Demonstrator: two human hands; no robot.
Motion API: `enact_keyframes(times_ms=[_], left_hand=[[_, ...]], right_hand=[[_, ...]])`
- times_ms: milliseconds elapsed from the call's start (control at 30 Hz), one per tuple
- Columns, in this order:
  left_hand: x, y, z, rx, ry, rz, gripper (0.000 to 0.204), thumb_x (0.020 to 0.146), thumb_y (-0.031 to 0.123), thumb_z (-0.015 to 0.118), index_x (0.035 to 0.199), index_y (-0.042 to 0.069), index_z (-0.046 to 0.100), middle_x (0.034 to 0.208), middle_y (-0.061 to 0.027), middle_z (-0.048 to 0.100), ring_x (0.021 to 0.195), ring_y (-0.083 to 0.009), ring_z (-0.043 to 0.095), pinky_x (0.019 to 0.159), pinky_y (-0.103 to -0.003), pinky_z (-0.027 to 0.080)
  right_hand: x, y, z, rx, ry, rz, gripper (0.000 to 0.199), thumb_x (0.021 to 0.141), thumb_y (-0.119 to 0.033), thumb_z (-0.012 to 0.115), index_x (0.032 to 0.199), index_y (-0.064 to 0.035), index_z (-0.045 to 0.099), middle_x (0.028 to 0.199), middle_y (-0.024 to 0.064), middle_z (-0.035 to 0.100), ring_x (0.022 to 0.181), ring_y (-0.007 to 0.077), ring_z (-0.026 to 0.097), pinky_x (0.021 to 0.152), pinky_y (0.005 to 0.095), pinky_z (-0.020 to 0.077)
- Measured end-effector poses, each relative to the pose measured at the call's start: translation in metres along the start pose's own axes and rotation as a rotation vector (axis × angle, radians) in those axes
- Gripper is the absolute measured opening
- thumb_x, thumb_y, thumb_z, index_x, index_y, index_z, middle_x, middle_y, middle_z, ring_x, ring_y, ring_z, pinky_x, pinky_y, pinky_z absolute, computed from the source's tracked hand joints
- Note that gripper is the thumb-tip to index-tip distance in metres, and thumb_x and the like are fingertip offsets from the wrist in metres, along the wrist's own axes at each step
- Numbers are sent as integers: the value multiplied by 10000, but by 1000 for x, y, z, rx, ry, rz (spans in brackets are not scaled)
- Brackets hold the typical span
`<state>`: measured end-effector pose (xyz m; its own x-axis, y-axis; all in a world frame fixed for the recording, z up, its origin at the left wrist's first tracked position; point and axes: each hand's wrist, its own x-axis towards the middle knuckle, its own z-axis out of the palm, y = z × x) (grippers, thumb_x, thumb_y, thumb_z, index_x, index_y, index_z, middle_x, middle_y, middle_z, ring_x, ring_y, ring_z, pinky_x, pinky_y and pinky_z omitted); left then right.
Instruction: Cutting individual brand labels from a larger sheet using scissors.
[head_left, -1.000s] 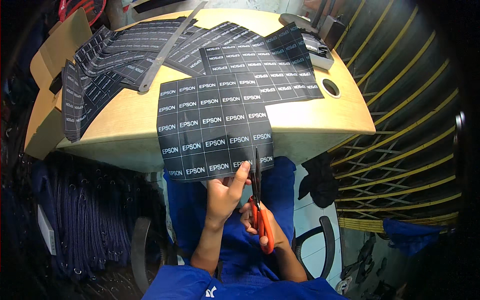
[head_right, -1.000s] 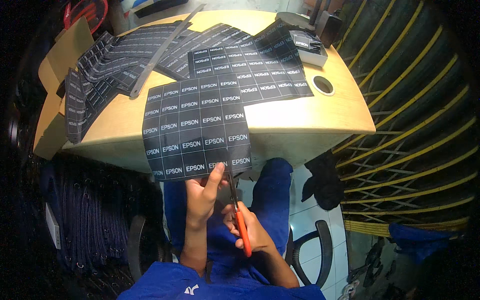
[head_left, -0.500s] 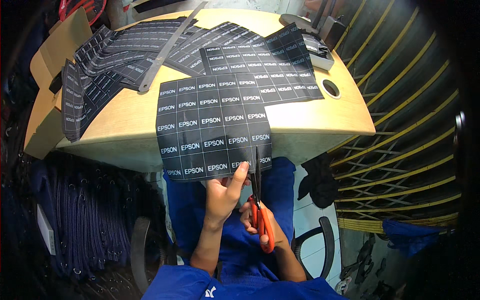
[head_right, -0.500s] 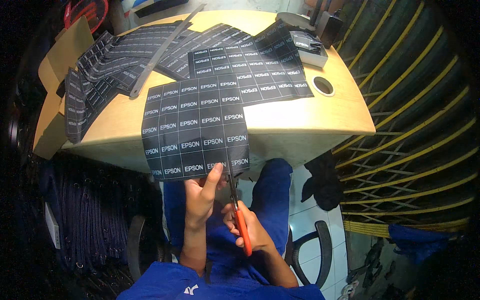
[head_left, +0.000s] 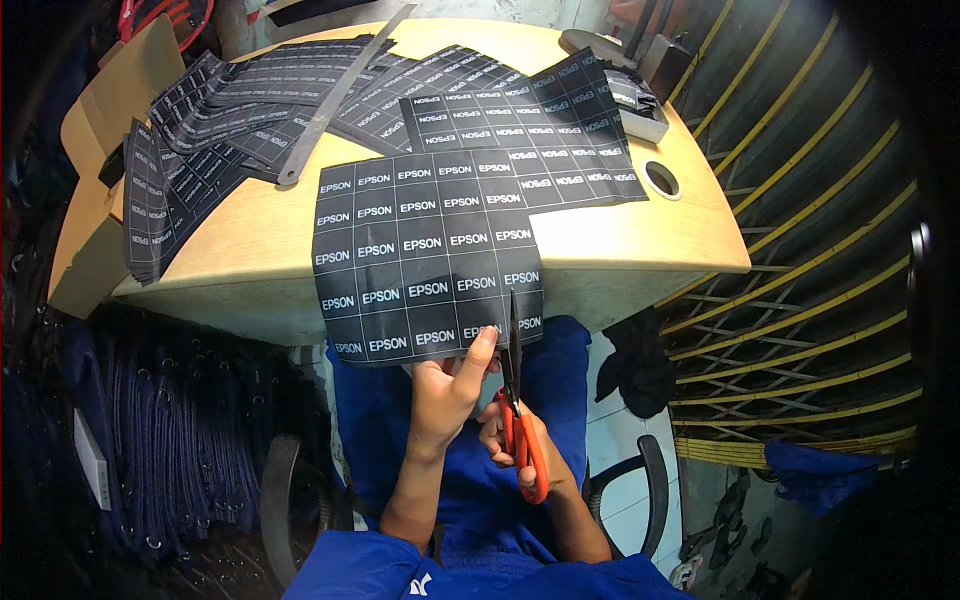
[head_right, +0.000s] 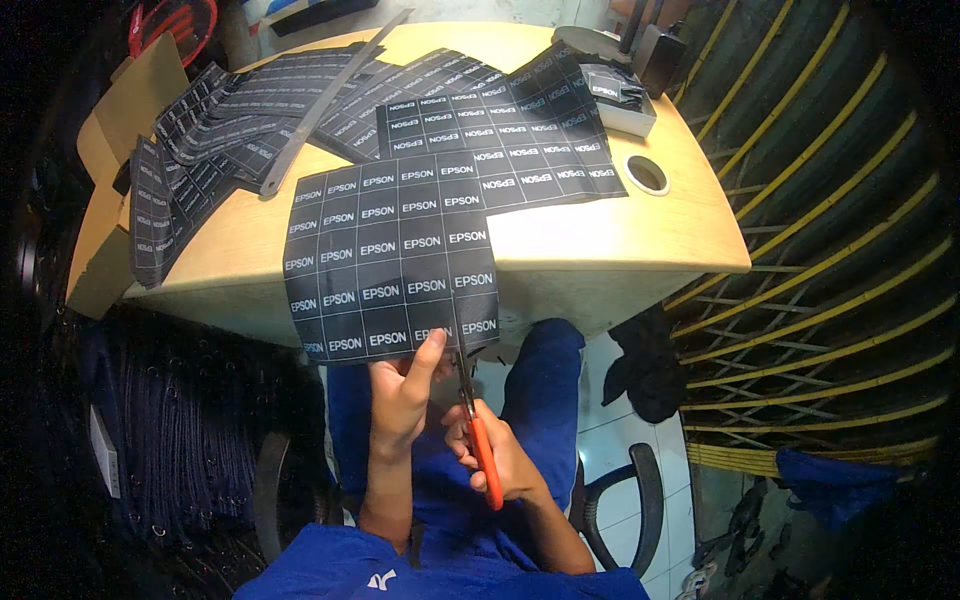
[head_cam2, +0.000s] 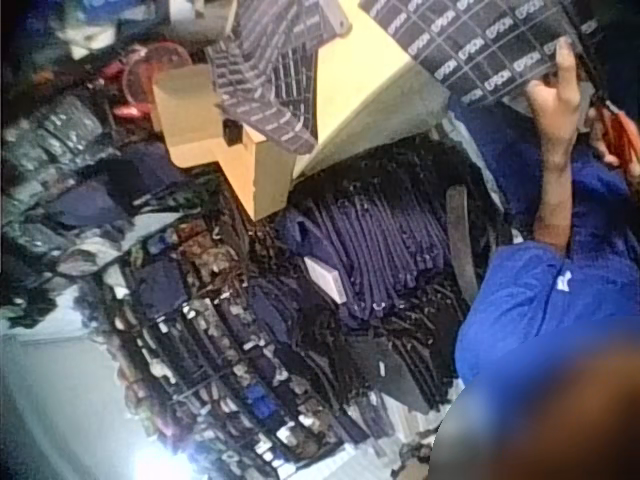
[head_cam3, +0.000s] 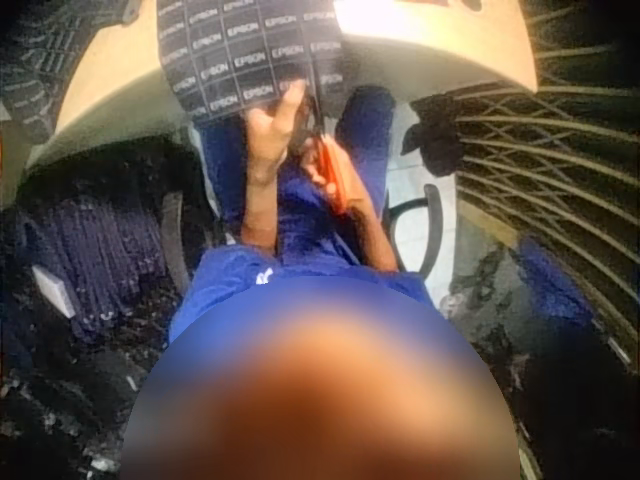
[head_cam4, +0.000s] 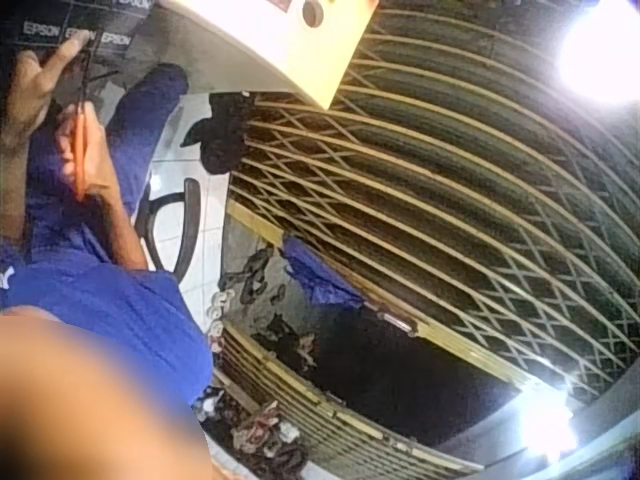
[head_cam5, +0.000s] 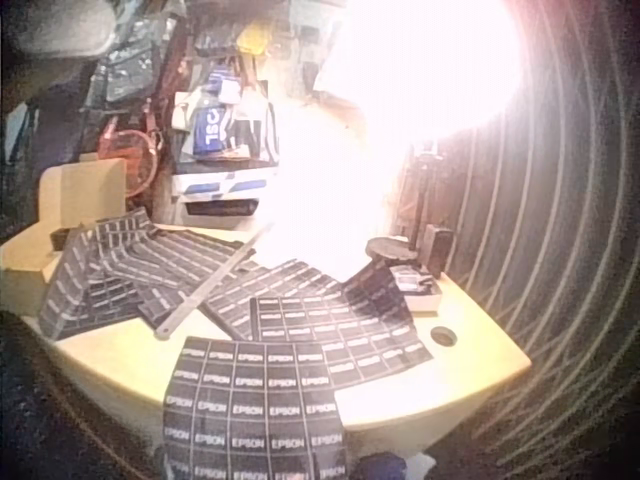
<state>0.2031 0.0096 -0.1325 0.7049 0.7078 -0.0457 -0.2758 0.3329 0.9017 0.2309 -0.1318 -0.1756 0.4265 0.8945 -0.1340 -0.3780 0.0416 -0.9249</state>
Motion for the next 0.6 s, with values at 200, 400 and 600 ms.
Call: enact_keyframes(times_ms=[200, 400, 600], left_hand=[[1, 0, 0, -10, 2, 8, 108, 836, 117, 638, 881, 29, 593, 733, -17, 583, 603, -76, 539, 544, -225, 444], [1, -1, -2, 20, 1, -8, 122, 838, 132, 639, 883, 29, 592, 723, -12, 579, 603, -77, 539, 545, -226, 444], [0, 2, -2, 8, 0, -23, 125, 835, 125, 641, 893, 28, 590, 742, -12, 585, 614, -74, 543, 552, -221, 448]], right_hand=[[1, -4, 1, 64, -23, 25, 990, 499, -706, 748, 1139, -32, 404, 773, 2, 431, 593, 38, 363, 495, 172, 293], [2, -5, 2, 61, -16, 25, 987, 506, -708, 741, 1141, -31, 406, 765, 2, 432, 578, 33, 365, 492, 169, 294], [2, -5, 2, 22, -26, 24, 979, 524, -720, 722, 1141, -29, 407, 749, 3, 431, 581, 35, 374, 493, 169, 297]])
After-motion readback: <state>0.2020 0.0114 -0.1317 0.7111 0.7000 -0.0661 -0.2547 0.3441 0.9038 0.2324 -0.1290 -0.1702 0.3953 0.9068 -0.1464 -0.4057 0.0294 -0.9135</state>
